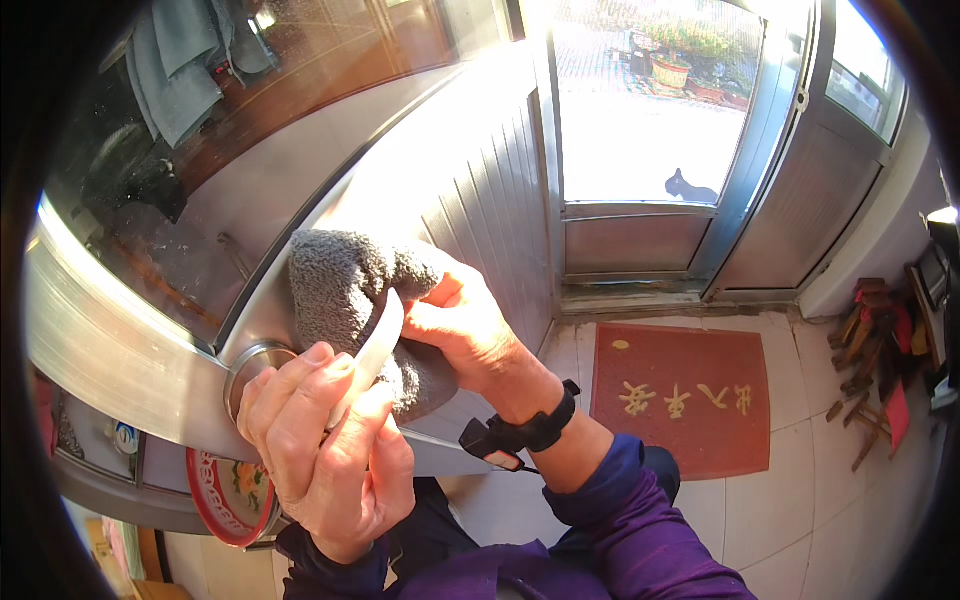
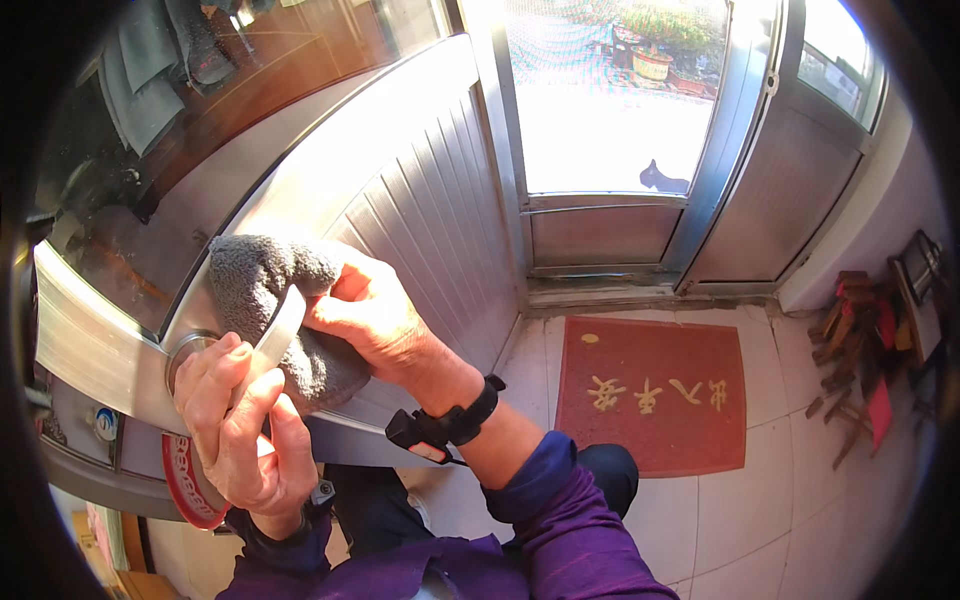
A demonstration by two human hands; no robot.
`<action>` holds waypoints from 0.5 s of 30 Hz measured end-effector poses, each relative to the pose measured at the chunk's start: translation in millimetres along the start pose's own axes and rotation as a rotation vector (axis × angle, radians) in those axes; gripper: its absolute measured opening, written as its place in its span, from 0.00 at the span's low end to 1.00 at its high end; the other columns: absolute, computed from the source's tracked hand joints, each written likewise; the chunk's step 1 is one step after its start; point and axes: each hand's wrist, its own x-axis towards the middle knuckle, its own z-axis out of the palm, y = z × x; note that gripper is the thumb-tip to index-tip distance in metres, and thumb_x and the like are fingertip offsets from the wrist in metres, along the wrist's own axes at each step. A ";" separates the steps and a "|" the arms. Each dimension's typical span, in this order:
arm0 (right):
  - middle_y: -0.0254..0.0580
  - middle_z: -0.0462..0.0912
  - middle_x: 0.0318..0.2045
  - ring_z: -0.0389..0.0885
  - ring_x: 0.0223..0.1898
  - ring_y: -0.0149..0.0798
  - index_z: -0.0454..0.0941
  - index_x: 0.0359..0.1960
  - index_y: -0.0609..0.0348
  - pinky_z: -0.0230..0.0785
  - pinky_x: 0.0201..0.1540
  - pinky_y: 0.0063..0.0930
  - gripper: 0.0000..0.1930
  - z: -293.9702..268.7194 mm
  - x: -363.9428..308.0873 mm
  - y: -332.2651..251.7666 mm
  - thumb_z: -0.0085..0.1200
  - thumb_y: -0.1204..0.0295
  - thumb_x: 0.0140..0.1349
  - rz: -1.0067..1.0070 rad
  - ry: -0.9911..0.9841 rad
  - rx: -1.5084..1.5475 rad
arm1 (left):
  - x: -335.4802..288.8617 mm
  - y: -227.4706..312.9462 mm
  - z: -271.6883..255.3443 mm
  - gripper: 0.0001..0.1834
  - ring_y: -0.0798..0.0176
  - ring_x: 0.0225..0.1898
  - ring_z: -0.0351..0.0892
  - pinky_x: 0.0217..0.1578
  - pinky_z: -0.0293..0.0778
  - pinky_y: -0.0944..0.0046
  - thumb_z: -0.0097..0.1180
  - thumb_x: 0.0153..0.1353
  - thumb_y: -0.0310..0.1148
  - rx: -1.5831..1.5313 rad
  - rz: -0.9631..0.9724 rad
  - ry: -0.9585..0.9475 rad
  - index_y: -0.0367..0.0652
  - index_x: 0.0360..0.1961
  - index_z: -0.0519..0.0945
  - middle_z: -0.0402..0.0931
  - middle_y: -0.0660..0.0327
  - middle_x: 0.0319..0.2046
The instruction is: The person wipes the surface of a metal door with a grey cloth, moving the cloth in circular and vertical motions across the door's panels and around the handle.
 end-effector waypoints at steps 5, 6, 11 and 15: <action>0.37 0.85 0.50 0.83 0.50 0.29 0.78 0.59 0.64 0.77 0.56 0.28 0.21 12.4 3.6 3.3 0.66 0.80 0.63 -0.203 0.040 -0.252 | -2.0 -0.4 -0.7 0.07 0.48 0.54 0.81 0.62 0.66 0.46 0.61 0.61 0.29 -0.012 -0.003 -0.007 0.43 0.41 0.84 0.80 0.53 0.50; 0.37 0.85 0.48 0.83 0.49 0.29 0.79 0.58 0.64 0.77 0.56 0.28 0.21 15.1 6.0 2.1 0.65 0.81 0.62 -0.242 0.067 -0.337 | -2.3 -1.5 -0.7 0.07 0.48 0.53 0.82 0.62 0.66 0.46 0.61 0.62 0.29 -0.002 -0.005 -0.005 0.43 0.41 0.84 0.80 0.53 0.50; 0.37 0.87 0.38 0.83 0.42 0.26 0.84 0.47 0.62 0.78 0.48 0.26 0.15 5.2 34.1 -19.3 0.67 0.79 0.57 -0.490 0.194 -0.876 | -3.1 -10.1 1.1 0.08 0.48 0.50 0.82 0.60 0.67 0.47 0.60 0.63 0.32 -0.063 0.034 0.023 0.42 0.40 0.84 0.81 0.51 0.50; 0.39 0.90 0.37 0.84 0.38 0.27 0.86 0.47 0.64 0.79 0.45 0.26 0.13 -38.2 76.3 -55.2 0.63 0.77 0.60 -0.511 0.393 -0.800 | -3.5 -13.7 5.0 0.09 0.48 0.50 0.82 0.60 0.67 0.47 0.60 0.62 0.34 -0.069 0.070 0.071 0.41 0.39 0.85 0.82 0.51 0.48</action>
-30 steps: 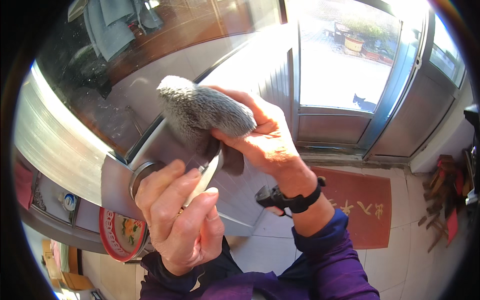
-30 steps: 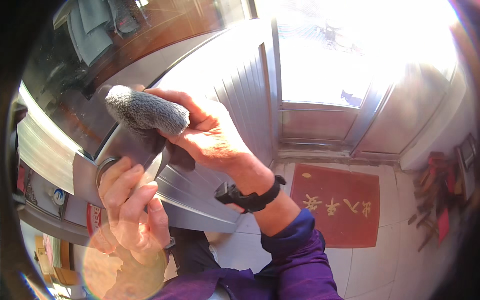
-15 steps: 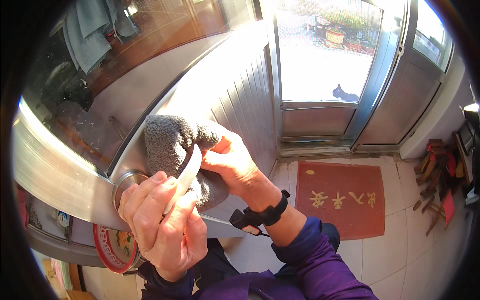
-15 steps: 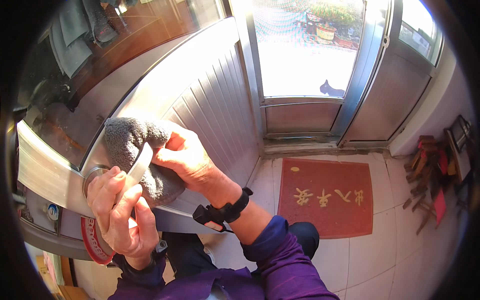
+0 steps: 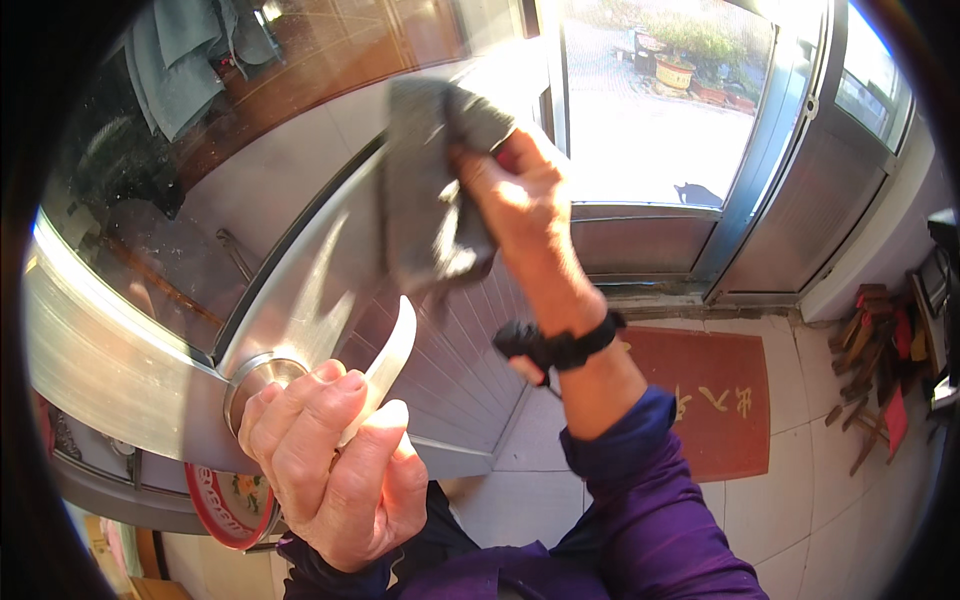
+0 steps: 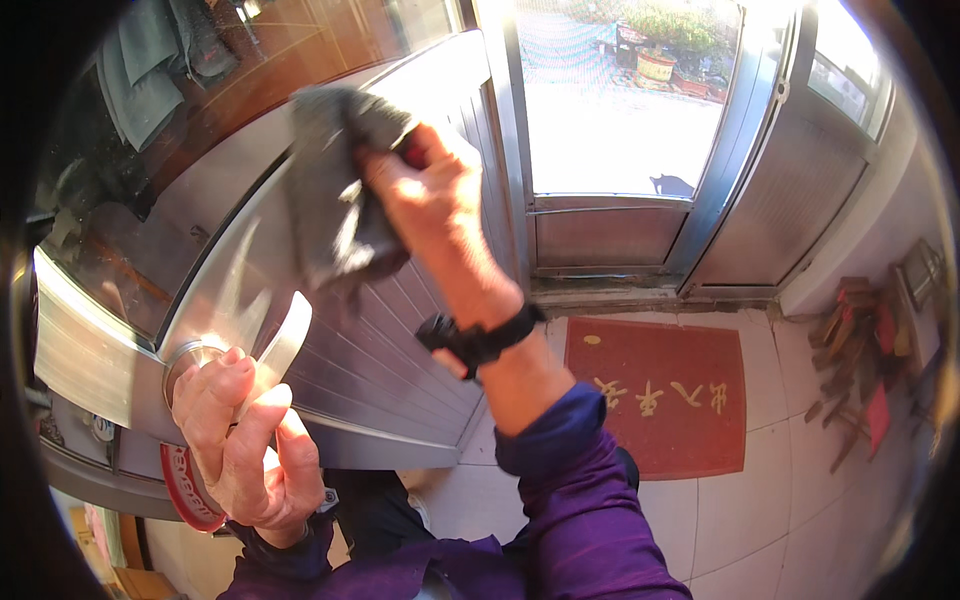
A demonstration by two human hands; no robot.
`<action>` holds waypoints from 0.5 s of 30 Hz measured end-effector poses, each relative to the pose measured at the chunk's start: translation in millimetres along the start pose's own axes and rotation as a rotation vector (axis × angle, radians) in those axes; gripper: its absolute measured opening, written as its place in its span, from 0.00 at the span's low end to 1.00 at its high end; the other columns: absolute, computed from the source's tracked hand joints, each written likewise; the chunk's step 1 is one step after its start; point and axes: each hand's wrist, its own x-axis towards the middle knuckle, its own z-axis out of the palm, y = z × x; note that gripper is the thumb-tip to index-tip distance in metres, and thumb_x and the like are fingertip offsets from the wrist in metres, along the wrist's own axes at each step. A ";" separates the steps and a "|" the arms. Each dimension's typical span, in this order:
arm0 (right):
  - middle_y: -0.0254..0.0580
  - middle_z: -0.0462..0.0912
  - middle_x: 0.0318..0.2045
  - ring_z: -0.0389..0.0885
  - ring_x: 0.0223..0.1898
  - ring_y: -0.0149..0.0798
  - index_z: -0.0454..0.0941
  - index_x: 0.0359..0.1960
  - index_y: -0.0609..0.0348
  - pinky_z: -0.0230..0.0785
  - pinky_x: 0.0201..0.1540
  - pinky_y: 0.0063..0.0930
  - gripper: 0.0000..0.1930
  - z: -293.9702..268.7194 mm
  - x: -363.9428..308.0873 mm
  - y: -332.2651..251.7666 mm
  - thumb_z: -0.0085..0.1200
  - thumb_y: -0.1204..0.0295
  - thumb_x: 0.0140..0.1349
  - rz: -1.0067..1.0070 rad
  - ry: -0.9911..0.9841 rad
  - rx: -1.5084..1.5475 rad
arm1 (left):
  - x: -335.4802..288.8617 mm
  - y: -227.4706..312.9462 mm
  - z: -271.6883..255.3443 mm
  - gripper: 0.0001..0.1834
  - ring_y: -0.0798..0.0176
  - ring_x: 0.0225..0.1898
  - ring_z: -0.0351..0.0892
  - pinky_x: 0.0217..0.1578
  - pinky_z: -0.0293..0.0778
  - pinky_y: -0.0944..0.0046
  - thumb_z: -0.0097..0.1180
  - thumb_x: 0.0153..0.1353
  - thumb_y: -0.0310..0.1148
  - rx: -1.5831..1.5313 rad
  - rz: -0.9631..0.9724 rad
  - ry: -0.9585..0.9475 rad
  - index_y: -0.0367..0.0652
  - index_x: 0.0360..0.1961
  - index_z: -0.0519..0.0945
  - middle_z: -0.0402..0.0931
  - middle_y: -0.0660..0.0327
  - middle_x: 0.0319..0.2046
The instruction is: The person wipes the surface of a metal door with a grey cloth, moving the cloth in circular and vertical motions across the door's panels and around the handle.
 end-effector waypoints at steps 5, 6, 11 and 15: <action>0.49 0.91 0.38 0.88 0.39 0.41 0.86 0.50 0.62 0.78 0.46 0.34 0.18 -56.7 78.0 32.1 0.63 0.65 0.61 0.028 0.255 -0.413 | 0.9 5.1 -4.3 0.08 0.49 0.50 0.81 0.60 0.68 0.47 0.62 0.59 0.34 0.021 -0.027 -0.053 0.43 0.37 0.86 0.81 0.53 0.46; 0.53 0.90 0.38 0.89 0.40 0.46 0.86 0.49 0.61 0.78 0.47 0.37 0.19 -71.0 92.0 38.7 0.62 0.62 0.60 0.048 0.279 -0.524 | 1.2 6.1 -4.9 0.08 0.49 0.50 0.81 0.59 0.68 0.48 0.63 0.58 0.34 0.019 -0.032 -0.058 0.43 0.36 0.86 0.81 0.54 0.46; 0.59 0.89 0.42 0.87 0.49 0.58 0.86 0.49 0.62 0.76 0.57 0.42 0.24 -135.3 128.0 64.5 0.59 0.61 0.53 0.200 0.289 -1.164 | -0.3 2.1 -3.7 0.07 0.51 0.49 0.81 0.58 0.68 0.48 0.63 0.56 0.34 0.012 -0.051 -0.042 0.44 0.34 0.86 0.81 0.54 0.45; 0.58 0.89 0.43 0.86 0.51 0.58 0.86 0.49 0.62 0.74 0.59 0.42 0.23 -143.1 130.2 56.8 0.60 0.62 0.54 0.181 0.411 -0.906 | -2.8 -2.6 0.0 0.08 0.49 0.49 0.80 0.55 0.71 0.46 0.59 0.59 0.34 0.028 0.031 -0.017 0.41 0.34 0.84 0.80 0.51 0.47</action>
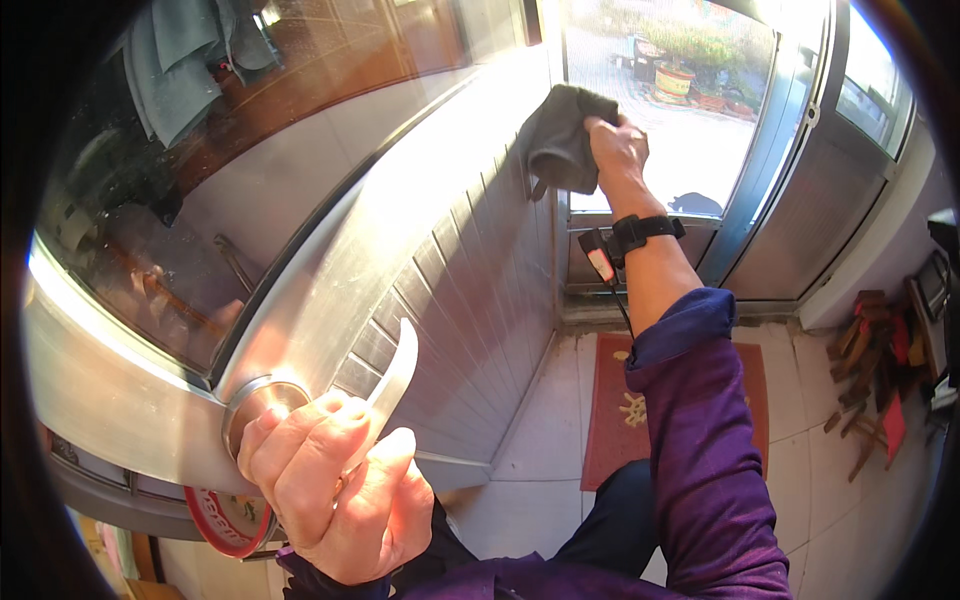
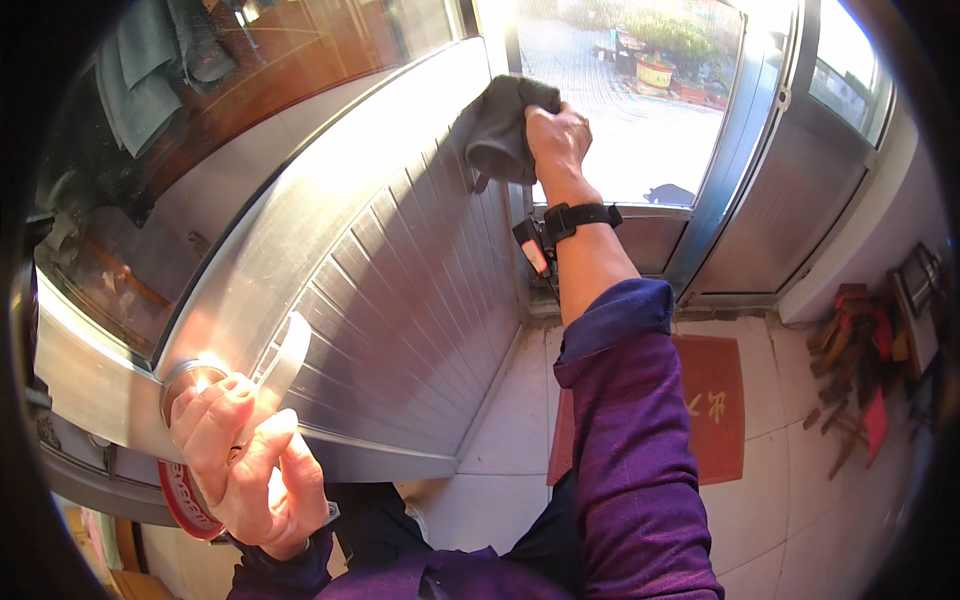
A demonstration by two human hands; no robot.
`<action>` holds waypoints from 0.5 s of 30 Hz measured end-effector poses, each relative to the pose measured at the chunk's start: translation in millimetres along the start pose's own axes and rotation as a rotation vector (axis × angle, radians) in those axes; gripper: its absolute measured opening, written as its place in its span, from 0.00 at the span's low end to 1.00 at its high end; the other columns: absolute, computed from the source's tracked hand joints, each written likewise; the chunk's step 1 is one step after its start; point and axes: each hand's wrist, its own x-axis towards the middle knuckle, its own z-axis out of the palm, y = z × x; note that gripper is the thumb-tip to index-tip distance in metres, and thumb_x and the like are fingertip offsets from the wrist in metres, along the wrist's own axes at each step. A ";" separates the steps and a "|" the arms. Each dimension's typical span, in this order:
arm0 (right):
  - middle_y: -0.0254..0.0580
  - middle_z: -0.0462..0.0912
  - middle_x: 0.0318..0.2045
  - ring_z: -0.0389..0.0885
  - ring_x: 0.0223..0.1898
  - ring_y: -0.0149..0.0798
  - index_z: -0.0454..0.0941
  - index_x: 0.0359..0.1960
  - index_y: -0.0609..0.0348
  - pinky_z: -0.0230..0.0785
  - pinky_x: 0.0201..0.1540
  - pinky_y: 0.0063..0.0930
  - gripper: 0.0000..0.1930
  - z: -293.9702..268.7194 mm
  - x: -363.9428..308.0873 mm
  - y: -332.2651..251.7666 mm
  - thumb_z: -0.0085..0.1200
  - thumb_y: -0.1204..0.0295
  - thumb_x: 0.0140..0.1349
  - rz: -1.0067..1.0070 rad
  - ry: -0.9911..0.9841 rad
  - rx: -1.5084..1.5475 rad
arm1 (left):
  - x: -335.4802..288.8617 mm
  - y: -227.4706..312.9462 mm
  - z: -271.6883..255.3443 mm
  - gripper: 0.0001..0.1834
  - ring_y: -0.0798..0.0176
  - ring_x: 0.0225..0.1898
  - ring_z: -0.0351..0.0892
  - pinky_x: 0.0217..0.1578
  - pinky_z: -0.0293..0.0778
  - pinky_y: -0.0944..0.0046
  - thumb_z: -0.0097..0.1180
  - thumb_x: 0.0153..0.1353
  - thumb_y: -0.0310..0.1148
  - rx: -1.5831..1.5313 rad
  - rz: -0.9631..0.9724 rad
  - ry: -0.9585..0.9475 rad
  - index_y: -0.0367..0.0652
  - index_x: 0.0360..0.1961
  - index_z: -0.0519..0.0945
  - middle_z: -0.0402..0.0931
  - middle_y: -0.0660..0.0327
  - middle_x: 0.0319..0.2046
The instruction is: The person wipes the surface of a metal door with a grey cloth, moving the cloth in circular and vertical motions across the door's panels and around the handle.
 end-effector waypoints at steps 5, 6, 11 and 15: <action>0.60 0.87 0.46 0.85 0.50 0.60 0.83 0.54 0.54 0.76 0.54 0.44 0.23 3.4 -6.0 -53.0 0.62 0.58 0.58 -0.283 0.131 0.026 | 1.6 2.4 2.5 0.11 0.45 0.47 0.79 0.47 0.75 0.41 0.56 0.64 0.34 0.012 0.042 -0.007 0.36 0.35 0.81 0.78 0.44 0.51; 0.61 0.87 0.45 0.85 0.51 0.61 0.84 0.54 0.52 0.76 0.54 0.44 0.22 13.6 -13.2 -59.6 0.62 0.58 0.58 -0.300 0.115 0.012 | 2.9 1.7 1.4 0.11 0.44 0.46 0.79 0.42 0.74 0.42 0.56 0.65 0.35 0.034 0.075 -0.014 0.35 0.35 0.80 0.78 0.43 0.50; 0.53 0.86 0.49 0.83 0.54 0.62 0.80 0.63 0.47 0.74 0.59 0.48 0.25 40.2 -23.5 -36.2 0.57 0.65 0.61 -0.523 0.126 0.068 | 2.3 -1.8 3.9 0.10 0.45 0.45 0.79 0.41 0.73 0.45 0.55 0.63 0.34 0.032 0.102 -0.009 0.35 0.35 0.80 0.78 0.42 0.49; 0.58 0.86 0.50 0.82 0.55 0.61 0.78 0.64 0.51 0.73 0.59 0.49 0.26 49.6 -14.8 30.3 0.54 0.67 0.62 -0.431 0.086 -0.144 | -1.3 -4.2 1.0 0.10 0.43 0.49 0.80 0.49 0.74 0.41 0.55 0.60 0.34 0.016 0.115 -0.029 0.37 0.36 0.79 0.78 0.42 0.50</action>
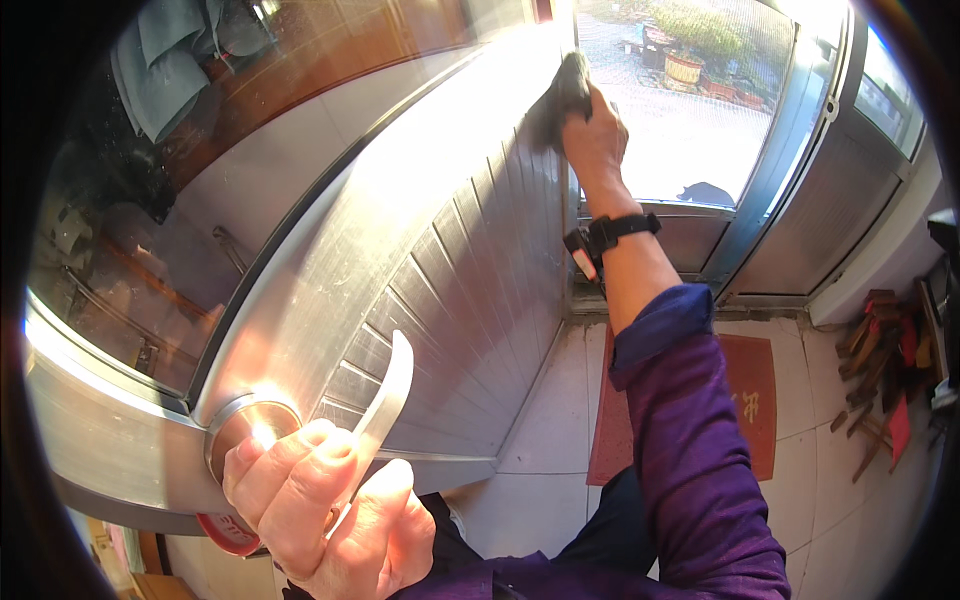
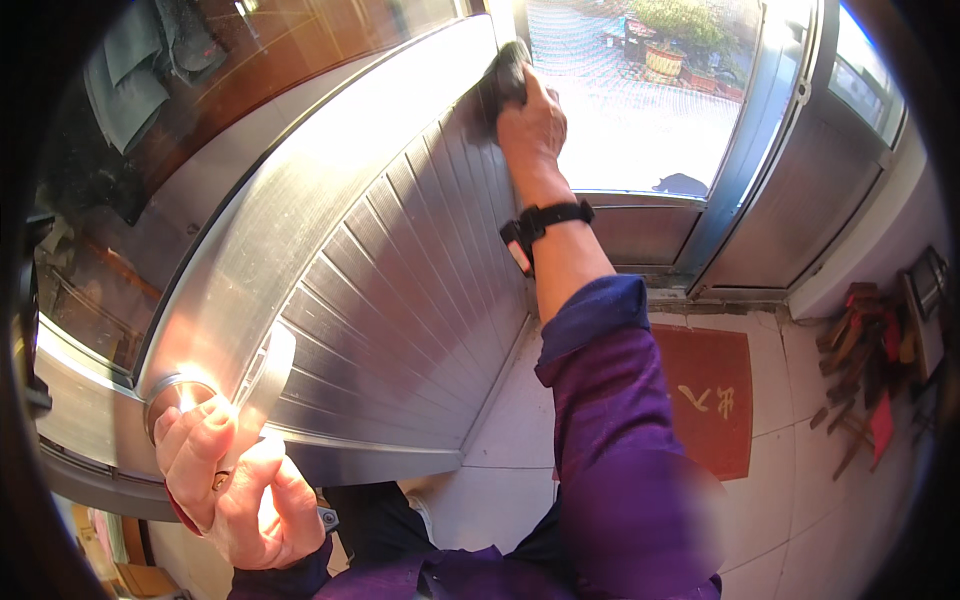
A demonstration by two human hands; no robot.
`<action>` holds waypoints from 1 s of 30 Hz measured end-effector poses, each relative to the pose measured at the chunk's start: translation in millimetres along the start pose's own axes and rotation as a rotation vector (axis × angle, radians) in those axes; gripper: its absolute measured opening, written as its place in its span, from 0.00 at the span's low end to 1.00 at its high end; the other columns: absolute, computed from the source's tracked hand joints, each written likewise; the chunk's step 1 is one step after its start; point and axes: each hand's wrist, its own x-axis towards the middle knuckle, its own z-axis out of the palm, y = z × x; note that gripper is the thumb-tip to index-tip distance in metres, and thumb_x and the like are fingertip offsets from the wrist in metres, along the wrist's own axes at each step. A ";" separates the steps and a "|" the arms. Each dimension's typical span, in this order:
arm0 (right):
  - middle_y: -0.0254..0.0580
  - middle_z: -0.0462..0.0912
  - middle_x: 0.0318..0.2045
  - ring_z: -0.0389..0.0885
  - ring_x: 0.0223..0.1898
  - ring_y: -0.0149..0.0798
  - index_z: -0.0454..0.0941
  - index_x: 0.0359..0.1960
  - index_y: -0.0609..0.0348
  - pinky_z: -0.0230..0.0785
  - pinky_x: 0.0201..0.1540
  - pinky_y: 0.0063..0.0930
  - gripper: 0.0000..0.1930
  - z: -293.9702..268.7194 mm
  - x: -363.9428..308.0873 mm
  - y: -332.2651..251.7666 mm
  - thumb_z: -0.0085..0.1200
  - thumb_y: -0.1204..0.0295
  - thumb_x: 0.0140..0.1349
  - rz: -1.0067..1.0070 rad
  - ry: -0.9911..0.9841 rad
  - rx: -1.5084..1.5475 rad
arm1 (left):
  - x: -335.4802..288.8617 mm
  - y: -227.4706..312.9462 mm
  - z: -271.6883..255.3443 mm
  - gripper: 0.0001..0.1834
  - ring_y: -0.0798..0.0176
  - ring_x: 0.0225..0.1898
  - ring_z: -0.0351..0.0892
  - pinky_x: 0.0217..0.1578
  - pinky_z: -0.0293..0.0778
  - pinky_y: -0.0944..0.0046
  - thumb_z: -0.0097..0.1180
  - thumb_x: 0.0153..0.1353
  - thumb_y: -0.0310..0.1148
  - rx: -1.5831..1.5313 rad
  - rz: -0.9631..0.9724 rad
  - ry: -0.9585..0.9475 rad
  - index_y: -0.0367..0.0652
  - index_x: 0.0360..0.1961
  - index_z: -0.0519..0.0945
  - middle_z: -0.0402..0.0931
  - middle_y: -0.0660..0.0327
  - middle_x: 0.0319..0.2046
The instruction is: The person wipes the surface of a metal door with a grey cloth, moving the cloth in circular and vertical motions across the door's panels and around the handle.
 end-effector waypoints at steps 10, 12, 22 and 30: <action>0.62 0.85 0.52 0.81 0.57 0.64 0.80 0.62 0.48 0.71 0.62 0.52 0.25 1.7 -152.8 109.3 0.48 0.70 0.62 0.558 -0.414 -0.037 | -5.1 12.4 -9.5 0.11 0.40 0.59 0.76 0.68 0.65 0.38 0.51 0.55 0.28 0.138 -0.102 -0.102 0.37 0.38 0.79 0.77 0.42 0.55; 0.62 0.85 0.51 0.82 0.56 0.63 0.79 0.63 0.49 0.71 0.61 0.52 0.25 -3.1 -132.3 90.7 0.49 0.71 0.62 0.505 -0.352 -0.023 | -4.2 13.3 -11.3 0.12 0.40 0.59 0.77 0.68 0.65 0.38 0.51 0.55 0.27 0.142 -0.104 -0.115 0.36 0.40 0.79 0.77 0.42 0.55; 0.54 0.84 0.53 0.84 0.54 0.53 0.80 0.63 0.53 0.74 0.59 0.41 0.25 -51.8 -82.2 -62.9 0.54 0.77 0.61 0.008 -0.111 0.251 | 0.8 14.4 -8.4 0.12 0.41 0.57 0.78 0.66 0.67 0.37 0.47 0.60 0.26 0.093 -0.117 -0.091 0.34 0.41 0.80 0.78 0.41 0.54; 0.53 0.80 0.51 0.79 0.52 0.58 0.84 0.52 0.58 0.72 0.58 0.46 0.24 -92.8 -165.7 -133.6 0.58 0.82 0.49 -0.417 -0.028 0.472 | 3.2 24.0 -12.8 0.11 0.44 0.55 0.80 0.64 0.70 0.38 0.48 0.67 0.27 0.186 -0.173 -0.148 0.33 0.43 0.81 0.79 0.42 0.53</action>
